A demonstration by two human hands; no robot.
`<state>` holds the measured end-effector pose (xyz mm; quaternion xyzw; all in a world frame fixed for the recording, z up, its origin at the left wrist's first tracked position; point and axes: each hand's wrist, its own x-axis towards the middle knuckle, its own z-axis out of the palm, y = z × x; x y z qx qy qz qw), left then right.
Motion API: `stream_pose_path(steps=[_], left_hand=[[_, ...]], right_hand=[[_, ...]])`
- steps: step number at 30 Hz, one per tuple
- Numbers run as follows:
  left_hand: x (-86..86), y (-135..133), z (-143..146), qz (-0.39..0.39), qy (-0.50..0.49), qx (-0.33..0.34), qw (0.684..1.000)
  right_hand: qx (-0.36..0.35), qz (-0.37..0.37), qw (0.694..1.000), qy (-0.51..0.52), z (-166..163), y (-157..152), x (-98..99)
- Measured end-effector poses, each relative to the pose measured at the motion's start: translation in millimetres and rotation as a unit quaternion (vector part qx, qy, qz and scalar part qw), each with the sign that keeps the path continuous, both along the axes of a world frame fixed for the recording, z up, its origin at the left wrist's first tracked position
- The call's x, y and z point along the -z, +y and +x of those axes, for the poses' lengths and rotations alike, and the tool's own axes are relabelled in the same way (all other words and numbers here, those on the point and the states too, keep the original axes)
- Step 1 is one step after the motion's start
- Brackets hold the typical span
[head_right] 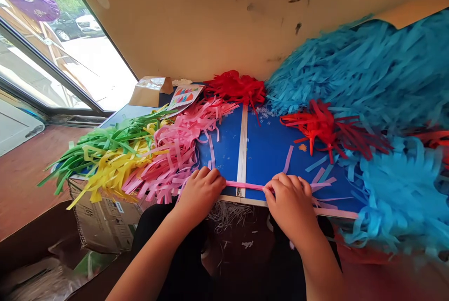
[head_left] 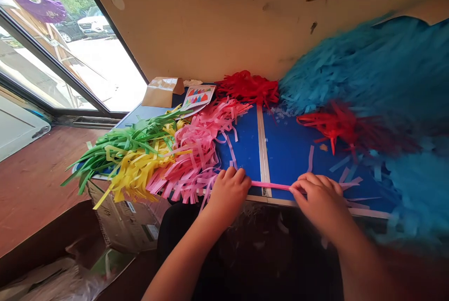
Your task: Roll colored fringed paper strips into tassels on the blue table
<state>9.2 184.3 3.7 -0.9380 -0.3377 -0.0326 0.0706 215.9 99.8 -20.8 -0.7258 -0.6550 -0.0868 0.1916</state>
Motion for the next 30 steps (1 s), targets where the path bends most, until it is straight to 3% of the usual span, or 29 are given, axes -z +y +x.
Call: stream_pose_path(steps=[10, 15, 19, 25, 30], left_hand=[[2.1, 8.3, -3.7, 0.024, -0.037, 0.015, 0.999], [1.1, 5.2, 18.5, 0.034, -0.034, 0.096, 0.994], [3.0, 4.1, 28.6, -0.01, -0.029, 0.126, 0.992], [8.0, 9.1, 27.8, -0.077, -0.05, 0.087, 0.992], [1.6, 17.6, 13.6, -0.145, -0.078, 0.021, 0.986]], right_hand=[[-0.008, -0.019, 1.0, -0.02, -5.2, 3.8, -7.4], [-0.022, -0.019, 0.998, -0.061, -22.0, 10.8, -15.3], [-0.039, -0.019, 0.998, -0.055, -32.1, 18.1, -16.9], [-0.069, 0.002, 0.998, -0.017, -38.0, 24.8, -13.8], [-0.057, 0.001, 0.998, 0.019, -23.2, 19.3, -12.9]])
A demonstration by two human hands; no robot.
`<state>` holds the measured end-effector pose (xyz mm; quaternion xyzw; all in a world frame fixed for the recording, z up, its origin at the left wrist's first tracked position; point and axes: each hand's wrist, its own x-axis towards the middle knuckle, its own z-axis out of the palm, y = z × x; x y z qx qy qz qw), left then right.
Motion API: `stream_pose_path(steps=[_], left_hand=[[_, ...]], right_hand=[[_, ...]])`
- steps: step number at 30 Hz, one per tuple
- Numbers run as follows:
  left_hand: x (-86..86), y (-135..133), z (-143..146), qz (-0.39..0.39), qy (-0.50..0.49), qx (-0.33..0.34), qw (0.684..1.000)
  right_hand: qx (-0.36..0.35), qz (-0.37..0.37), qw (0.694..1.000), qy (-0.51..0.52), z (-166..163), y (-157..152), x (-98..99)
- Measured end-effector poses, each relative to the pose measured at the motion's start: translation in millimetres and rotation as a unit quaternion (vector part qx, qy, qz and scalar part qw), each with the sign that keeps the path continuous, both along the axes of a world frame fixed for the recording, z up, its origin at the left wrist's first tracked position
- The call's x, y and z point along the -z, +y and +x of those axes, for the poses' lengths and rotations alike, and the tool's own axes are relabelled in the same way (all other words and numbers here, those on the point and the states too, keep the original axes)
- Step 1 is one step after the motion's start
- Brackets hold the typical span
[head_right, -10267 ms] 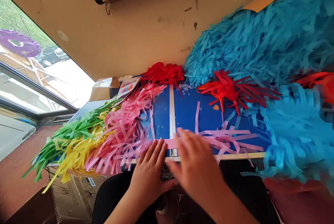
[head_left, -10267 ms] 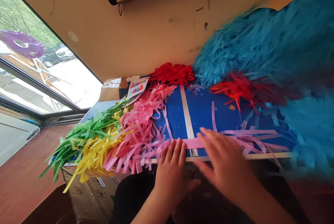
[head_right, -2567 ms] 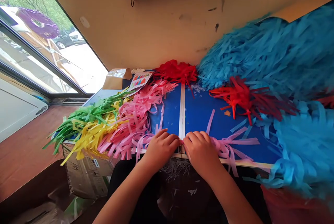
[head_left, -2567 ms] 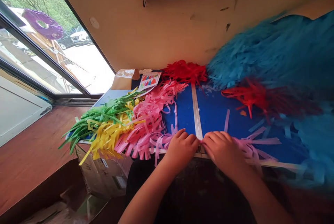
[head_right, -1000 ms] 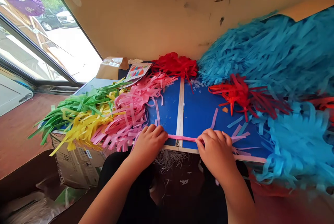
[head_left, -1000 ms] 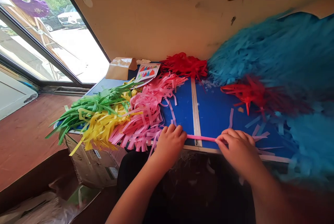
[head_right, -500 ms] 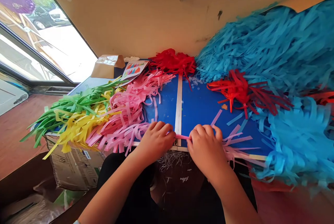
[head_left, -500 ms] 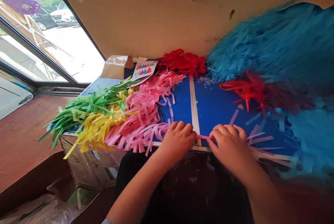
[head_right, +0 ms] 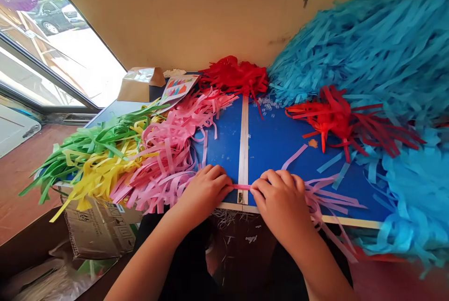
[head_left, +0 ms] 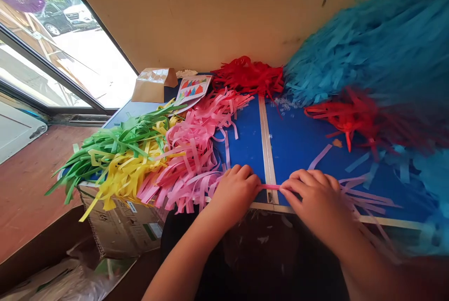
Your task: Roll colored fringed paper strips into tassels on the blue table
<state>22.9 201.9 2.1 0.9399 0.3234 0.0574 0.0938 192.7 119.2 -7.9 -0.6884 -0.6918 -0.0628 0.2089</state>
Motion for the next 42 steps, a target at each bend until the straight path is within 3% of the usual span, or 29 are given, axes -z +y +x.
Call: stream_pose_path(steps=[7, 15, 20, 25, 28, 33, 36, 40, 42], left_hand=[[-14.9, 1.7, -26.5, -0.057, 0.01, -0.059, 0.997], [-15.2, 3.9, -34.5, -0.048, 0.032, -0.076, 0.995], [-22.6, 15.6, -33.2, -0.044, 0.062, -0.051, 0.996], [-31.2, 31.6, -26.2, -0.067, 0.113, -0.004, 0.991], [-33.1, 34.8, -22.6, -0.048, 0.149, 0.012, 0.988], [-32.7, 32.1, -21.9, -0.014, 0.171, 0.026, 0.985], [-32.8, 29.9, -22.8, -0.017, 0.17, 0.027, 0.985], [-33.1, 26.5, -24.3, -0.013, 0.166, 0.02, 0.986], [-31.9, 24.9, -25.4, -0.003, 0.163, 0.015, 0.986]], right_hand=[[0.036, -0.071, 0.996, 0.035, 18.5, -0.9, 6.5], [0.026, -0.192, 0.978, 0.08, 25.6, 7.3, -1.9], [0.043, -0.236, 0.97, 0.023, 23.4, 13.3, -11.8], [0.053, -0.334, 0.94, -0.043, 14.0, 23.5, -22.6], [0.07, -0.357, 0.927, -0.087, 5.8, 28.3, -27.2], [0.115, -0.313, 0.935, -0.121, 1.2, 31.7, -35.3], [0.1, -0.214, 0.962, -0.135, -6.7, 24.5, -31.8], [-0.031, -0.014, 0.995, -0.097, -43.6, 7.2, -0.4], [-0.099, 0.015, 0.991, -0.084, -64.5, 1.4, 19.1]])
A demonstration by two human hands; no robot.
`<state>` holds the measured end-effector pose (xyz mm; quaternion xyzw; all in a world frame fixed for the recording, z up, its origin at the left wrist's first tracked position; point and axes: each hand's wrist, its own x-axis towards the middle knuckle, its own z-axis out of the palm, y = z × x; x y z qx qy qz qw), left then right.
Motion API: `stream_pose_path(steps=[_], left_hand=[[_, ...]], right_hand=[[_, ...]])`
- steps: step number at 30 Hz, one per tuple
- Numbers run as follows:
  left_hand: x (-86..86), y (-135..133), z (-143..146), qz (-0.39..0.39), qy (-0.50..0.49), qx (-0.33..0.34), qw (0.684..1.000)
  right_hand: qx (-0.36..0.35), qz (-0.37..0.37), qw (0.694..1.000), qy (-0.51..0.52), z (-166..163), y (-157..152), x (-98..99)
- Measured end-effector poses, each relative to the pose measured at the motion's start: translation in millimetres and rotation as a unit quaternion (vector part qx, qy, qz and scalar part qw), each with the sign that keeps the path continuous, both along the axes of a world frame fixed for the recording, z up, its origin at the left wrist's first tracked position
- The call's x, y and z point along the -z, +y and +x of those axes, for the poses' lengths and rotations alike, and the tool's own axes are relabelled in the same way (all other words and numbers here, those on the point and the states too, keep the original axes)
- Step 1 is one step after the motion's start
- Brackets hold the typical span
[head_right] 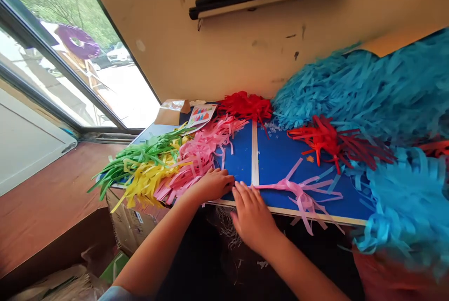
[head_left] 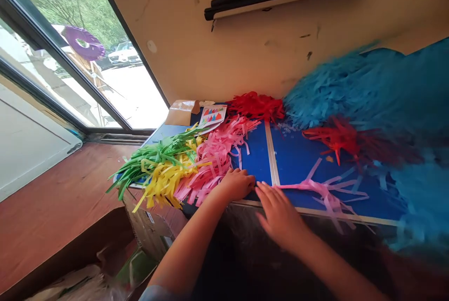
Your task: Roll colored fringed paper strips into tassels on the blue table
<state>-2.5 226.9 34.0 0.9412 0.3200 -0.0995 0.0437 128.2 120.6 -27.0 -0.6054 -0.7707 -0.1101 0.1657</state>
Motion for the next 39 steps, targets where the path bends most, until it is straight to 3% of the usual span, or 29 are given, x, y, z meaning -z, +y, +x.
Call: stream_pose_path(steps=[4, 9, 16, 24, 33, 36, 39], left_hand=[[4.1, -1.5, -2.2, 0.015, -0.005, -0.006, 1.0], [4.7, -3.3, -2.6, 0.023, -0.01, -0.01, 1.0], [4.2, -5.4, -0.1, 0.031, -0.009, -0.019, 0.999], [10.3, -6.6, 1.0, 0.046, -0.012, -0.028, 0.998], [7.1, -22.3, -1.8, 0.119, -0.039, -0.038, 0.991], [17.6, -38.9, 9.3, 0.149, -0.075, 0.01, 0.986], [40.0, -55.1, 26.0, 0.154, -0.136, 0.057, 0.977]], right_hand=[[-0.012, -0.058, 0.998, 0.0, -18.8, -0.4, 17.3], [0.011, -0.12, 0.993, 0.003, -6.7, -0.1, 4.2], [0.084, -0.119, 0.988, -0.05, 28.4, -14.3, 0.6], [0.142, -0.042, 0.983, -0.11, 47.0, -19.5, -2.0], [0.154, 0.114, 0.966, -0.173, 56.4, -20.4, 27.8], [0.128, 0.118, 0.968, -0.182, 55.4, -17.0, 23.4], [0.11, 0.107, 0.969, -0.195, 54.9, -17.9, 19.6]])
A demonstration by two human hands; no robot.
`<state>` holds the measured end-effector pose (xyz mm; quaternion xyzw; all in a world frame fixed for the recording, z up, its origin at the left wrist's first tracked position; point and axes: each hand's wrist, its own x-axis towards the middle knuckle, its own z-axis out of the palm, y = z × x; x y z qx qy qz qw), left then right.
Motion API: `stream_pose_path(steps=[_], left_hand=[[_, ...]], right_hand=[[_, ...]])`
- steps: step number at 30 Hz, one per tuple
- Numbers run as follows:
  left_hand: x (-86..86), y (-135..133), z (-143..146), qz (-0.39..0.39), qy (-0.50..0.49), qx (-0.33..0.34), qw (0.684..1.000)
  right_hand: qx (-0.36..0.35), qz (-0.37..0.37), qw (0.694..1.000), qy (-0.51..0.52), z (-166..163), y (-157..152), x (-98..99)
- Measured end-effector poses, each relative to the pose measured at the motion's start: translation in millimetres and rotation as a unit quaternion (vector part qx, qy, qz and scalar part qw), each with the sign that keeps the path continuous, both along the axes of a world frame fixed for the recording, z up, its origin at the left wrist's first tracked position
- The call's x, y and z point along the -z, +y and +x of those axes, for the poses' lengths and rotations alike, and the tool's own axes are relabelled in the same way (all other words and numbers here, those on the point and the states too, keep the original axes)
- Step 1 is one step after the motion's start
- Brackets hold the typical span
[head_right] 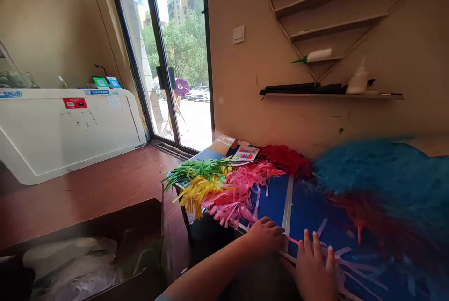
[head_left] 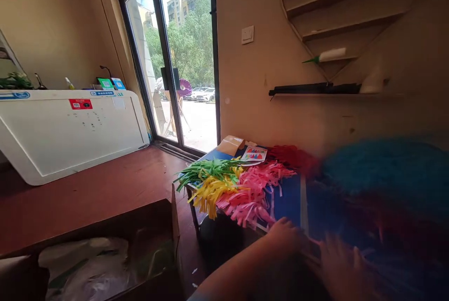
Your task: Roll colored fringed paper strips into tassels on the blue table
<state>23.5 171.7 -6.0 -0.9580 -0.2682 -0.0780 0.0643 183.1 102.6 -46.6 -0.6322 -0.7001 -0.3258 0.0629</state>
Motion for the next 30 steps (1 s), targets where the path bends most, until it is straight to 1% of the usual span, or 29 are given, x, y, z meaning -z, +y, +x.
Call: stream_pose_path(steps=[3, 6, 9, 12, 14, 17, 21, 24, 26, 30], left_hand=[[20.5, -10.6, 8.8, 0.009, -0.021, -0.003, 1.0], [31.1, -16.0, 1.9, 0.019, -0.031, 0.0, 0.999], [35.2, -17.7, -15.9, 0.008, -0.035, -0.01, 0.999], [35.5, -17.2, -32.1, -0.013, -0.031, -0.057, 0.998], [35.3, -17.1, -36.2, -0.017, -0.029, -0.081, 0.996], [37.5, -20.3, -29.8, -0.006, -0.037, -0.103, 0.994], [46.1, -29.7, -9.3, 0.025, -0.064, -0.147, 0.987], [52.9, -34.8, 0.3, 0.049, -0.077, -0.162, 0.983], [56.1, -35.5, 1.6, 0.059, -0.084, -0.165, 0.981], [57.7, -31.1, 0.0, 0.086, -0.102, -0.16, 0.978]], right_hand=[[0.0, 0.016, 1.0, 0.014, 2.9, -2.9, 5.4], [-0.029, 0.029, 0.998, 0.04, 9.5, -3.6, 15.7], [-0.06, 0.023, 0.996, 0.055, 15.3, -1.1, 21.6], [-0.078, 0.016, 0.996, 0.049, 16.7, 1.8, 21.6], [-0.079, 0.021, 0.995, 0.048, 15.8, 2.2, 21.5], [-0.078, 0.041, 0.994, 0.063, 11.9, 0.0, 24.4], [-0.044, 0.088, 0.993, 0.064, 5.5, -4.0, 29.6], [-0.074, 0.103, 0.99, 0.058, 5.9, -4.2, 30.3], [-0.093, 0.099, 0.988, 0.067, 8.7, -2.8, 29.3], [-0.088, 0.062, 0.989, 0.1, 13.0, 0.4, 23.6]])
